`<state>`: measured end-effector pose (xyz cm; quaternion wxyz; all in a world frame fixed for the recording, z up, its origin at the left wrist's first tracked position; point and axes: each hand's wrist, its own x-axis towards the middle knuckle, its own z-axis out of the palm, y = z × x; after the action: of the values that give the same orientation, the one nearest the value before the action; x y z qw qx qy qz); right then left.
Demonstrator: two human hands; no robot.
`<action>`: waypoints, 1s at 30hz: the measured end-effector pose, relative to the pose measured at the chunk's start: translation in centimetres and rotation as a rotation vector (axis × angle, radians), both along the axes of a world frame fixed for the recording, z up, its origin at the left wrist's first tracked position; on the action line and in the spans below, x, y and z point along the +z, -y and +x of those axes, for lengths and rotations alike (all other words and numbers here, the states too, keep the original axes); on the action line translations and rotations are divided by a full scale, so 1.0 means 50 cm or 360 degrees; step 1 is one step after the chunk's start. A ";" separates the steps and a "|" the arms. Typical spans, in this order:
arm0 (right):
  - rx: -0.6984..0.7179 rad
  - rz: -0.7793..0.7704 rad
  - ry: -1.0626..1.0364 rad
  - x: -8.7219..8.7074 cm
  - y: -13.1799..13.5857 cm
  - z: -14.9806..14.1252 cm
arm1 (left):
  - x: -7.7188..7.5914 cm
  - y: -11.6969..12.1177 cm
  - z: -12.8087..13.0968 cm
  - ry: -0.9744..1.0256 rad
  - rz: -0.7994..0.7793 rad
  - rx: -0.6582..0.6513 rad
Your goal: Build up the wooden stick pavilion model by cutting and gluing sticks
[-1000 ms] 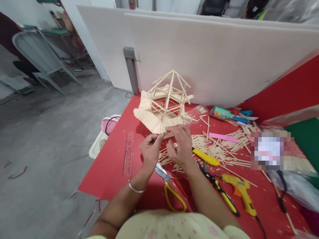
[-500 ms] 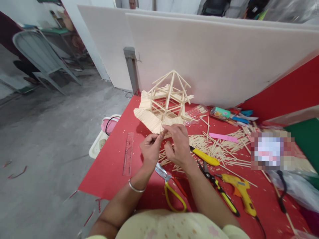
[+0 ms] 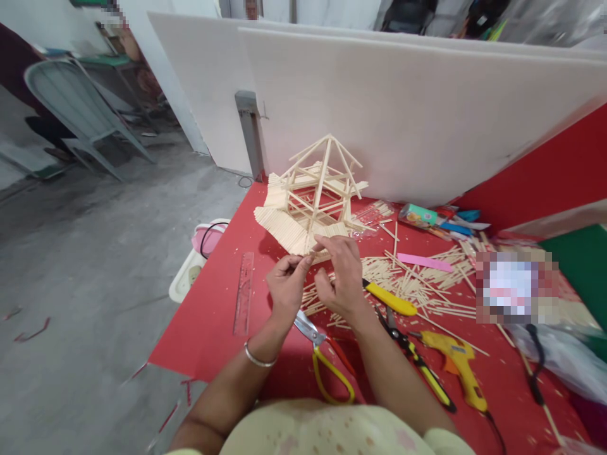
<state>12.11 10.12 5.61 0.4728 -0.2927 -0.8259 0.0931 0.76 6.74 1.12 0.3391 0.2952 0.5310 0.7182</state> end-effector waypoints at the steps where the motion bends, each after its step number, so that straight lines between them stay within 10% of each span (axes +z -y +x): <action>1: -0.0004 0.0001 0.0001 0.000 0.000 0.000 | 0.000 0.001 0.001 0.0010 0.0001 -0.0003; 30: -0.0342 0.0079 0.0010 -0.033 -0.003 0.007 | -0.008 0.030 0.013 0.0157 0.0002 -0.0123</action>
<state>12.47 10.26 3.94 0.4846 -0.3680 -0.7933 0.0204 1.39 5.22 0.73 0.3922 0.2798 0.5015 0.7187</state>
